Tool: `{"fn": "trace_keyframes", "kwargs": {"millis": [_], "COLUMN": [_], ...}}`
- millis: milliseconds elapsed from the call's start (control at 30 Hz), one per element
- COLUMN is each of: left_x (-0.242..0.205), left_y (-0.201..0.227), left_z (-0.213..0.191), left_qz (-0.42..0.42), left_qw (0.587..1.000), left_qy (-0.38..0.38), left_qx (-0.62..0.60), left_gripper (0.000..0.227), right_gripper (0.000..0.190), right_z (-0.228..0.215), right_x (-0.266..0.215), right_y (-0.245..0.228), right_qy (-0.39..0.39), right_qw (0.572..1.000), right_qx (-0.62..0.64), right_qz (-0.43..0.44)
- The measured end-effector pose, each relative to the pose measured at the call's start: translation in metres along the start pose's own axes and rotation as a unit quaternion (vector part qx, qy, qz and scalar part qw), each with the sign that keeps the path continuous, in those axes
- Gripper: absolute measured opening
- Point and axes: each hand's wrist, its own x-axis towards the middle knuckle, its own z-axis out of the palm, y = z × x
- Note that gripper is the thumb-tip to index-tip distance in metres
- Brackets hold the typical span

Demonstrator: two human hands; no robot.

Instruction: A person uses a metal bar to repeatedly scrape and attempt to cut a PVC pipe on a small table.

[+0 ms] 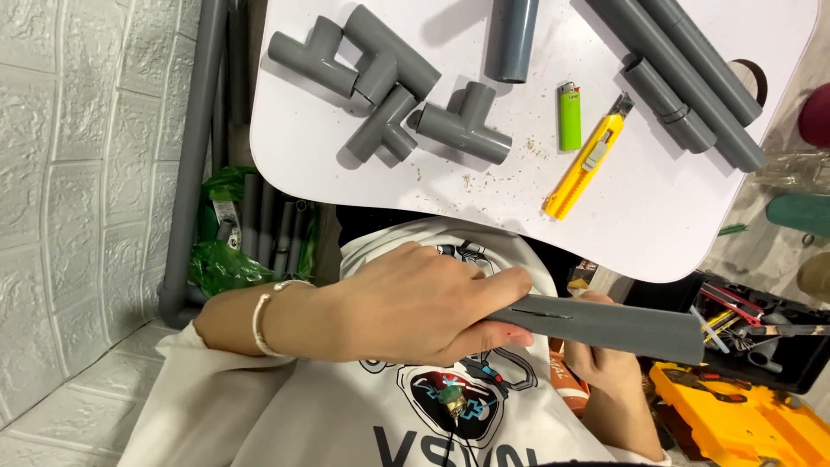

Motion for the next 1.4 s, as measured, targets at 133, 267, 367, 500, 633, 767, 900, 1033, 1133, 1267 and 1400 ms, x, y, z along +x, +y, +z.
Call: {"fn": "trace_keyframes", "kwargs": {"millis": [133,267,367,500,633,767,900,1033,1133,1267,1400], "left_x": [0.001,0.001,0.001,0.005,0.010,0.019,0.021,0.020,0.018,0.016,0.012], "left_y": [-0.006,-0.010,-0.012,-0.012,-0.019,-0.023,-0.022,-0.011,-0.009,-0.008,-0.007], "left_z": [0.008,0.000,0.005,0.007,0.009,0.022,0.014,0.022,0.028,0.032,0.006], "left_qz": [0.042,-0.012,-0.017,-0.015,0.010,0.004,0.072,0.067,0.058,0.045,0.038], "left_qw": [0.993,0.997,0.996,0.993,0.990,0.995,0.972,0.975,0.974,0.977,0.984], "left_qy": [0.112,0.033,0.045,0.064,0.086,0.058,0.180,0.207,0.213,0.204,0.117], "left_qx": [-0.010,-0.070,-0.071,-0.101,-0.110,-0.079,-0.136,-0.047,-0.058,-0.052,-0.132], "left_gripper": [0.052,0.046,0.045,0.046,0.046,0.050,0.038,0.037,0.037,0.035,0.036], "right_gripper": [0.023,0.029,0.035,0.041,0.041,0.039,0.033,0.026,0.034,0.030,0.025], "right_z": [0.001,-0.021,-0.020,0.002,0.001,0.008,0.016,0.000,0.002,0.007,-0.001], "right_x": [0.041,0.081,0.079,0.084,0.092,0.090,0.102,0.117,0.117,0.104,0.102], "right_y": [-0.027,-0.063,-0.069,-0.074,-0.075,-0.075,-0.062,-0.071,-0.069,-0.059,-0.059], "right_qy": [-0.024,-0.091,-0.093,-0.034,-0.052,-0.026,0.084,0.088,0.081,0.061,-0.040], "right_qw": [0.999,0.990,0.984,0.982,0.980,0.986,0.989,0.995,0.994,0.993,0.991], "right_qx": [0.033,0.076,0.064,0.133,0.155,0.055,0.084,0.030,0.078,0.105,0.129], "right_qz": [0.012,0.075,0.136,0.127,0.117,0.158,0.089,0.027,0.008,-0.004,-0.004]}}
